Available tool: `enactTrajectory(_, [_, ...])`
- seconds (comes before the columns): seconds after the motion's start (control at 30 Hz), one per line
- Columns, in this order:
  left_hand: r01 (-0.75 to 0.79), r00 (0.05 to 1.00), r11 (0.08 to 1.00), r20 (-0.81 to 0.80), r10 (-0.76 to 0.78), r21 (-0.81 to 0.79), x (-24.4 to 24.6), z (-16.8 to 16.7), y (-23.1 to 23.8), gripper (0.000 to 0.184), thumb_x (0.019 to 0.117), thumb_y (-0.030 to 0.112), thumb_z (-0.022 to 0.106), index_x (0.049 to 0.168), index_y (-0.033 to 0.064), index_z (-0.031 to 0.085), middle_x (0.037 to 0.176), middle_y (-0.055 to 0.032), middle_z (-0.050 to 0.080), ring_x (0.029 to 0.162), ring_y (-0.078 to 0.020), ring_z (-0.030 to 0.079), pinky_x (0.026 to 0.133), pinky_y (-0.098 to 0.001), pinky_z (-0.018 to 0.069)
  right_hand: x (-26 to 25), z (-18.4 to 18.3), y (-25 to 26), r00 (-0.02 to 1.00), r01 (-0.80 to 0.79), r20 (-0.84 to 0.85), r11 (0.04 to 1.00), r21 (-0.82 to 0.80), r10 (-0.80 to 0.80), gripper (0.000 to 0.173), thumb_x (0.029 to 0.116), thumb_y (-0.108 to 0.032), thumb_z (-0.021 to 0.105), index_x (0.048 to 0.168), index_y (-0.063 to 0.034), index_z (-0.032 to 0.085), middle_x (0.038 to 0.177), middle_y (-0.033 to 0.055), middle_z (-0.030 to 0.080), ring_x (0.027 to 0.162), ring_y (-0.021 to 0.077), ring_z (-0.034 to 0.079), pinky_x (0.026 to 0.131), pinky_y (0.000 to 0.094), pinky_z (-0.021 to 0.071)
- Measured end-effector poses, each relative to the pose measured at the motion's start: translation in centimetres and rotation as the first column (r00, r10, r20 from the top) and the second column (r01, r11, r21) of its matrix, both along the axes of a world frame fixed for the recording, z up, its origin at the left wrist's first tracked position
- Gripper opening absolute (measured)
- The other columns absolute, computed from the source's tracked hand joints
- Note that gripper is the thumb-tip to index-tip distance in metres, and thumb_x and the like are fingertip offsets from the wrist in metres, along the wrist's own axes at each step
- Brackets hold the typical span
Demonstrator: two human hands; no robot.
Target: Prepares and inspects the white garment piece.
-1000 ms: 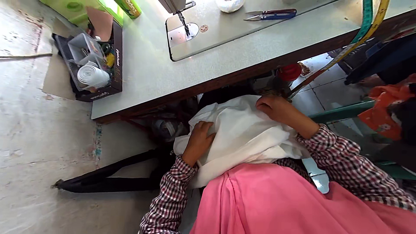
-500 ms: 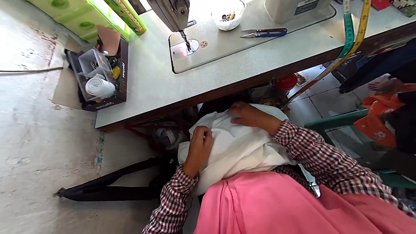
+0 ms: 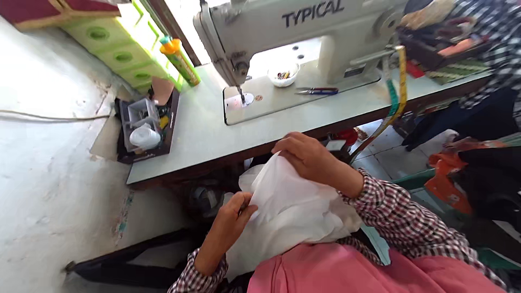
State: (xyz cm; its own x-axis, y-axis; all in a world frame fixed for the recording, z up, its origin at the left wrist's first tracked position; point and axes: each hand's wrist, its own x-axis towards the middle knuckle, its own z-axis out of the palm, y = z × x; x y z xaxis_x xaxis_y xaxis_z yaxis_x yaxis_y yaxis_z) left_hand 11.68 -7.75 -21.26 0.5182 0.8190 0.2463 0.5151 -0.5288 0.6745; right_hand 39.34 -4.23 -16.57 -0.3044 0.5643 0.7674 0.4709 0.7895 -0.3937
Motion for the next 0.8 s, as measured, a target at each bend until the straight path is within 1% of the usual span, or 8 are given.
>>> enactTrajectory(0.17, [-0.152,0.982,0.957,0.143,0.119,0.247,-3.2,3.6,0.3,0.02,0.0985,0.017,0.06,0.101,-0.0012,0.069,0.1,-0.0077,0.069,0.096,-0.0077,0.065,0.089,-0.0266,0.0544,-3.3,7.1,0.2,0.992,-0.08,-0.085,0.978,0.194,0.098,0.014,0.0918,0.003,0.061,0.1,0.0047,0.072,0.091,0.014,0.069,0.089,0.0227,0.068,0.082,0.0329,0.0577])
enactTrajectory(0.27, [-0.079,0.946,0.978,0.323,0.014,0.191,-6.9,7.5,0.1,0.014,0.1033,0.022,0.057,0.11,0.0283,0.068,0.111,0.0202,0.065,0.106,0.0072,0.06,0.093,-0.0161,0.0506,-2.7,8.8,-1.3,0.966,-0.21,-0.128,0.97,0.123,0.225,0.013,0.0952,0.003,0.061,0.099,0.0075,0.072,0.091,0.0137,0.069,0.089,0.0164,0.067,0.083,0.0269,0.0562])
enactTrajectory(0.33, [0.041,0.939,0.992,0.333,-0.08,0.12,-8.3,8.4,-0.8,0.017,0.1047,0.027,0.056,0.111,0.0356,0.069,0.111,0.0264,0.065,0.104,0.0104,0.059,0.091,-0.0131,0.0499,-0.9,7.7,-3.2,0.972,-0.229,-0.054,0.973,-0.005,0.229,0.016,0.0997,-0.004,0.058,0.097,0.0056,0.071,0.09,0.0109,0.069,0.087,0.0121,0.066,0.081,0.0234,0.0549])
enactTrajectory(0.43, [0.188,0.961,0.982,0.207,-0.182,-0.009,-7.9,5.8,-2.0,0.011,0.1018,0.021,0.061,0.105,0.0172,0.07,0.103,0.0114,0.068,0.1,0.0056,0.061,0.091,-0.0167,0.0516,3.2,3.4,-5.4,0.95,-0.165,0.195,0.919,-0.358,0.246,0.023,0.1035,-0.011,0.053,0.098,0.0017,0.071,0.091,0.0126,0.07,0.089,0.02,0.068,0.082,0.0335,0.0549])
enactTrajectory(0.53, [0.208,0.978,0.976,0.042,-0.205,-0.065,-4.7,-1.3,-2.3,0.017,0.094,0.01,0.061,0.093,-0.0034,0.072,0.09,-0.0126,0.071,0.086,-0.016,0.068,0.082,-0.0316,0.0563,6.5,0.2,-5.1,0.873,0.06,0.392,0.735,-0.676,0.289,0.019,0.0997,-0.008,0.061,0.101,0.0064,0.073,0.102,0.023,0.069,0.099,0.0369,0.067,0.091,0.0526,0.0522])
enactTrajectory(0.63, [0.195,0.958,0.908,-0.125,-0.256,-0.37,-3.2,-3.4,-1.8,0.018,0.0968,0.007,0.062,0.101,-0.0081,0.071,0.098,-0.0227,0.068,0.093,-0.0327,0.067,0.086,-0.0479,0.0539,7.7,0.8,-1.5,0.87,0.332,0.492,0.761,-0.558,-0.019,0.021,0.1016,-0.009,0.06,0.11,0.0054,0.072,0.112,0.0244,0.068,0.11,0.0392,0.066,0.1,0.0535,0.0507])
enactTrajectory(0.7, [0.192,0.946,0.894,-0.166,-0.278,-0.404,-2.3,-2.4,-1.6,0.02,0.0972,0.008,0.062,0.105,-0.008,0.07,0.101,-0.0241,0.067,0.095,-0.0353,0.066,0.088,-0.0503,0.0541,7.8,1.9,2.7,0.87,0.41,0.427,0.841,-0.352,-0.246,0.02,0.1018,-0.008,0.058,0.111,0.0041,0.072,0.112,0.0237,0.069,0.109,0.0385,0.066,0.099,0.0519,0.0527])
enactTrajectory(0.8, [0.213,0.94,0.91,-0.179,-0.29,-0.357,0.0,-1.3,-1.4,0.026,0.0998,0.008,0.058,0.111,-0.0122,0.068,0.105,-0.0295,0.068,0.1,-0.0422,0.067,0.093,-0.0541,0.053,7.1,3.0,10.3,0.874,0.434,0.304,0.89,-0.142,-0.378,0.022,0.0988,-0.007,0.061,0.113,0.005,0.073,0.119,0.0256,0.069,0.12,0.0414,0.063,0.106,0.0518,0.0479])
